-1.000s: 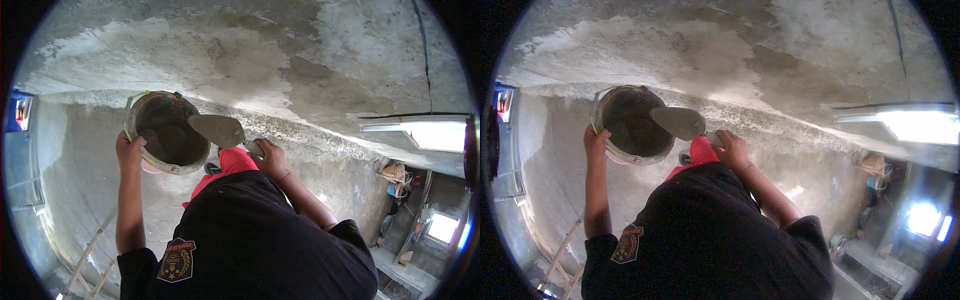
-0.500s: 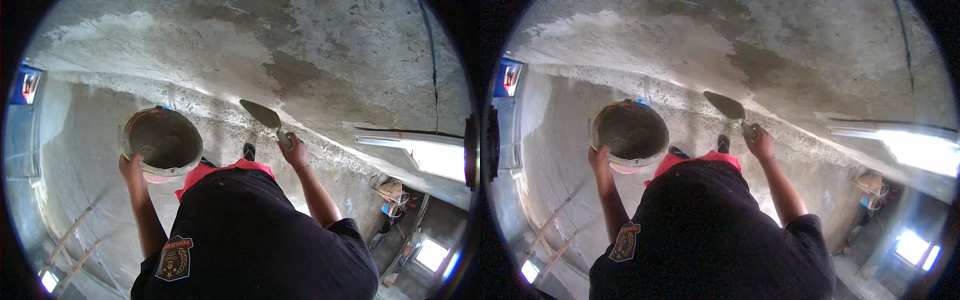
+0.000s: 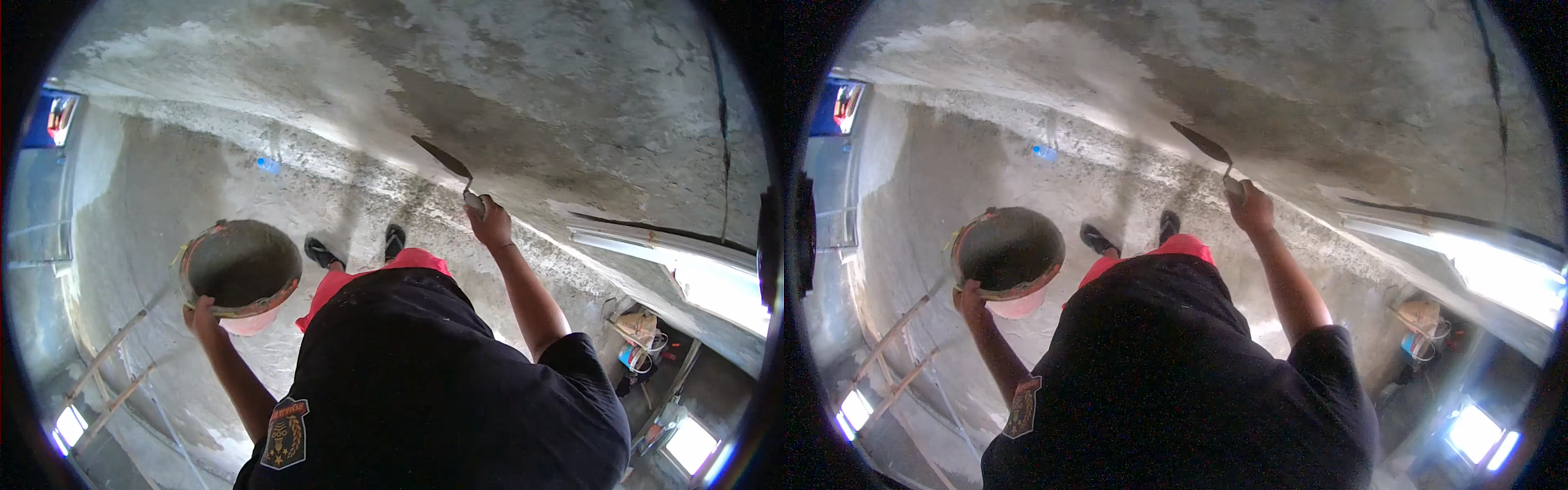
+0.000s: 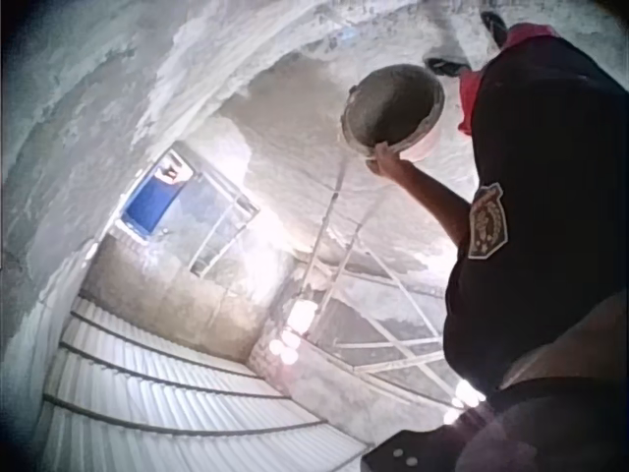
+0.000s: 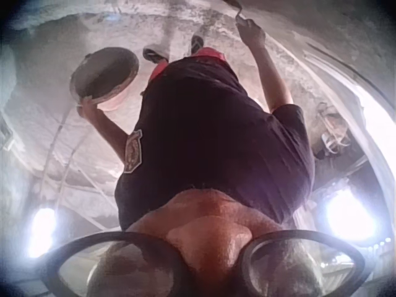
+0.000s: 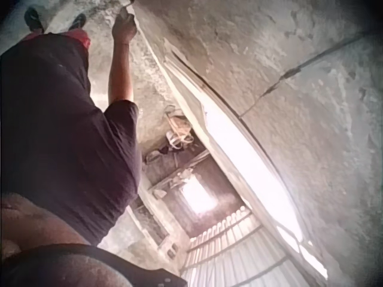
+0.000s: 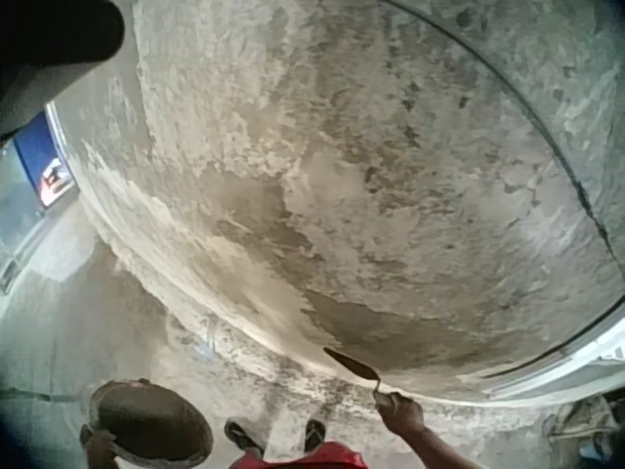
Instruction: The person applies cement mix from a bucket onto a wall using a trowel.
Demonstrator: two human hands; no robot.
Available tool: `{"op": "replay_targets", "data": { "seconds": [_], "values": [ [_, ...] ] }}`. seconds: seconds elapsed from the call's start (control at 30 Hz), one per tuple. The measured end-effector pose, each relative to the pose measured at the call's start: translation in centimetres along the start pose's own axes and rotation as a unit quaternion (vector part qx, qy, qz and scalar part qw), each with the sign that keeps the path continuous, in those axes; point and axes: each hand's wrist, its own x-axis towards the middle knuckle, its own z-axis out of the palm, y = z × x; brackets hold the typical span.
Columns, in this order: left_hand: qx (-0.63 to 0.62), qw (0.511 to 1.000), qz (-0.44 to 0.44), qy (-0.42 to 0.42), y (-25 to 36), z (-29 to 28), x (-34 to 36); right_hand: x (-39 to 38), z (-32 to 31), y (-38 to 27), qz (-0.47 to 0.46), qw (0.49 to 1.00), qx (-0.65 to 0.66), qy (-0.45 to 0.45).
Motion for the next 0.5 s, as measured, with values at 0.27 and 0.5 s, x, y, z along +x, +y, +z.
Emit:
{"op": "replay_targets", "data": {
  "seconds": [0.27, 0.5],
  "values": [
    [-0.012, 0.999, -0.045, 0.02, -1.9, -0.1, -2.3, 2.1, -0.7, 2.5, -0.026, 0.999, -0.032, -0.025],
    [-0.029, 0.998, -0.013, -0.051, -0.7, 3.1, -4.4, 5.0, -1.1, 1.3, -0.02, 0.998, -0.039, -0.053]
  ]
}}
